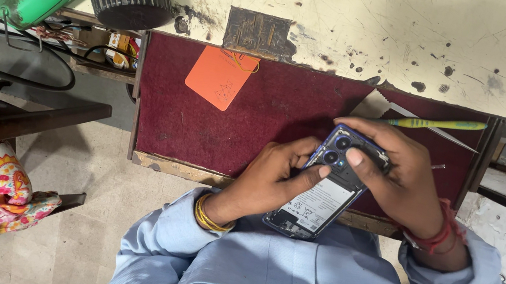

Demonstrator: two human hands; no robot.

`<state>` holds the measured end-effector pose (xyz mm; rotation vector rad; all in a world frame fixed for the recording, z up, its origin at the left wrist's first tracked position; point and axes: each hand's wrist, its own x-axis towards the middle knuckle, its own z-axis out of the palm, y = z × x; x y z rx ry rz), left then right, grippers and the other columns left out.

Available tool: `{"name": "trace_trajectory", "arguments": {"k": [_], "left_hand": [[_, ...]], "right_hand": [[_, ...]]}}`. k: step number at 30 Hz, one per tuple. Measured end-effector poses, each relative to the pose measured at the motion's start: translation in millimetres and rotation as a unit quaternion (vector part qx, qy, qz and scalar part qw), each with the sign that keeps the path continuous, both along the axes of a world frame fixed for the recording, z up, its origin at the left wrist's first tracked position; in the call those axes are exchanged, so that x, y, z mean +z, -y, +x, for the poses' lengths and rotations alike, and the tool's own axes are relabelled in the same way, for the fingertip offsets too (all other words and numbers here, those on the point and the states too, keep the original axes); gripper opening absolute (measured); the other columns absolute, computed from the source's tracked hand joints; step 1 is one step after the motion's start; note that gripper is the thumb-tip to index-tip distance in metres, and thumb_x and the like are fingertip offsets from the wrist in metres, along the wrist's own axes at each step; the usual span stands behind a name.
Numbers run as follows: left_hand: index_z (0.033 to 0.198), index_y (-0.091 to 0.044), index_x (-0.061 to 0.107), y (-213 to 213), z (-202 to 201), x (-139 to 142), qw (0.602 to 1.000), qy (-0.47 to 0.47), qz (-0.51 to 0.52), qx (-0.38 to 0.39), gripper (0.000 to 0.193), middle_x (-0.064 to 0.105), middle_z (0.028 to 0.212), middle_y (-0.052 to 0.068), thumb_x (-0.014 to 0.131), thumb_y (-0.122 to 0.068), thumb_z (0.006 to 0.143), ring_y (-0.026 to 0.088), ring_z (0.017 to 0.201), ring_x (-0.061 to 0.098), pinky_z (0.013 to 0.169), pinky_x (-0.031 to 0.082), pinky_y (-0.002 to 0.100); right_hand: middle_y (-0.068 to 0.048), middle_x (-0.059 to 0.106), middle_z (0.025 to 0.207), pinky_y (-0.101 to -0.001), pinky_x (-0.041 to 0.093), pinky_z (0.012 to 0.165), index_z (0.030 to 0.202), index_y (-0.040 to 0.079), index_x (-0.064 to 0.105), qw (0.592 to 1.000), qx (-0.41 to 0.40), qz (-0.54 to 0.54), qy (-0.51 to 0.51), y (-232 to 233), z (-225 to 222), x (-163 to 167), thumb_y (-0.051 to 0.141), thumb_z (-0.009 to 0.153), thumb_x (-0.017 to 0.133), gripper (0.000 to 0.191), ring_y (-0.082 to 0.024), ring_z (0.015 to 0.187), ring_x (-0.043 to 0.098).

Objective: The person disassembles a smartphone, removes the back cover, and uses a metal tool to pry and adjust internal components. They then use a heat gun on the motherboard, brush the interior with a toothbrush, and reattach the camera module and back cover.

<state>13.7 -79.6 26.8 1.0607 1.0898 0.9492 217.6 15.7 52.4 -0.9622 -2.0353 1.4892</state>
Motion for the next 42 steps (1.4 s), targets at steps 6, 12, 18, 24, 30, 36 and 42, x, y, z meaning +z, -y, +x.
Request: {"name": "trace_trajectory", "arguments": {"k": [6, 12, 18, 24, 30, 36, 42], "left_hand": [[0.12, 0.001, 0.058, -2, -4, 6, 1.0, 0.007, 0.012, 0.004, 0.022, 0.075, 0.086, 0.007, 0.059, -0.018, 0.108, 0.005, 0.08, 0.069, 0.067, 0.055, 0.027], [0.124, 0.002, 0.057, 4, 0, -1, 0.999, -0.025, 0.02, 0.013, 0.024, 0.075, 0.088, 0.011, 0.056, -0.016, 0.108, 0.009, 0.082, 0.071, 0.071, 0.057, 0.028], [0.141, -0.003, 0.05, 7, 0, -27, 0.995, 0.103, -0.012, -0.012, 0.041, 0.07, 0.11, 0.011, 0.047, -0.034, 0.114, 0.012, 0.097, 0.065, 0.079, 0.056, 0.029], [0.158, -0.011, 0.029, 5, 39, -46, 0.933, 0.328, -0.125, 0.076, 0.07, 0.055, 0.137, 0.007, 0.03, -0.06, 0.108, 0.015, 0.128, 0.055, 0.107, 0.05, 0.035], [0.16, -0.005, 0.036, 6, 51, -58, 0.844, 0.497, -0.189, 0.063, 0.072, 0.058, 0.141, 0.013, 0.026, -0.06, 0.116, 0.023, 0.131, 0.058, 0.11, 0.05, 0.039], [0.162, -0.01, 0.033, 3, 43, -46, 0.834, 0.527, -0.161, 0.03, 0.066, 0.058, 0.141, 0.015, 0.025, -0.058, 0.117, 0.023, 0.124, 0.065, 0.103, 0.057, 0.039], [0.168, -0.013, 0.028, 3, 46, -30, 0.826, 0.543, -0.149, 0.022, 0.069, 0.059, 0.138, 0.018, 0.022, -0.061, 0.118, 0.027, 0.114, 0.07, 0.093, 0.062, 0.041]], "right_hand": [[-0.01, 0.07, 0.111, -0.0289, 0.056, 0.079, 0.137, 0.004, 0.063, 0.996, 0.011, 0.073, 0.051, 2, -4, 9, 0.022, 0.087, 0.079, 0.056, -0.014, 0.096, 0.07], [-0.009, 0.066, 0.104, -0.0276, 0.055, 0.073, 0.139, 0.005, 0.062, 0.991, 0.01, 0.104, 0.084, 6, -6, 8, 0.02, 0.085, 0.081, 0.06, -0.013, 0.086, 0.067], [-0.007, 0.07, 0.109, -0.0261, 0.056, 0.08, 0.14, 0.005, 0.061, 0.998, 0.045, -0.005, 0.038, -8, -1, 4, 0.018, 0.087, 0.079, 0.057, -0.012, 0.095, 0.069], [-0.006, 0.072, 0.113, -0.0267, 0.056, 0.087, 0.137, 0.005, 0.064, 0.995, 0.087, -0.051, -0.014, -15, -5, 6, 0.019, 0.089, 0.078, 0.052, -0.013, 0.101, 0.069], [-0.009, 0.068, 0.11, -0.0305, 0.056, 0.085, 0.134, 0.009, 0.068, 0.991, 0.082, 0.09, 0.058, -17, -9, 20, 0.022, 0.083, 0.082, 0.054, -0.02, 0.1, 0.067], [-0.014, 0.064, 0.125, -0.0342, 0.056, 0.091, 0.137, 0.008, 0.065, 0.973, 0.122, 0.183, 0.062, -25, -10, 29, 0.029, 0.086, 0.078, 0.057, -0.025, 0.116, 0.065], [-0.015, 0.063, 0.129, -0.0356, 0.056, 0.09, 0.141, 0.007, 0.061, 0.974, 0.134, 0.17, 0.073, -23, -9, 34, 0.031, 0.084, 0.078, 0.064, -0.027, 0.114, 0.067]]}}
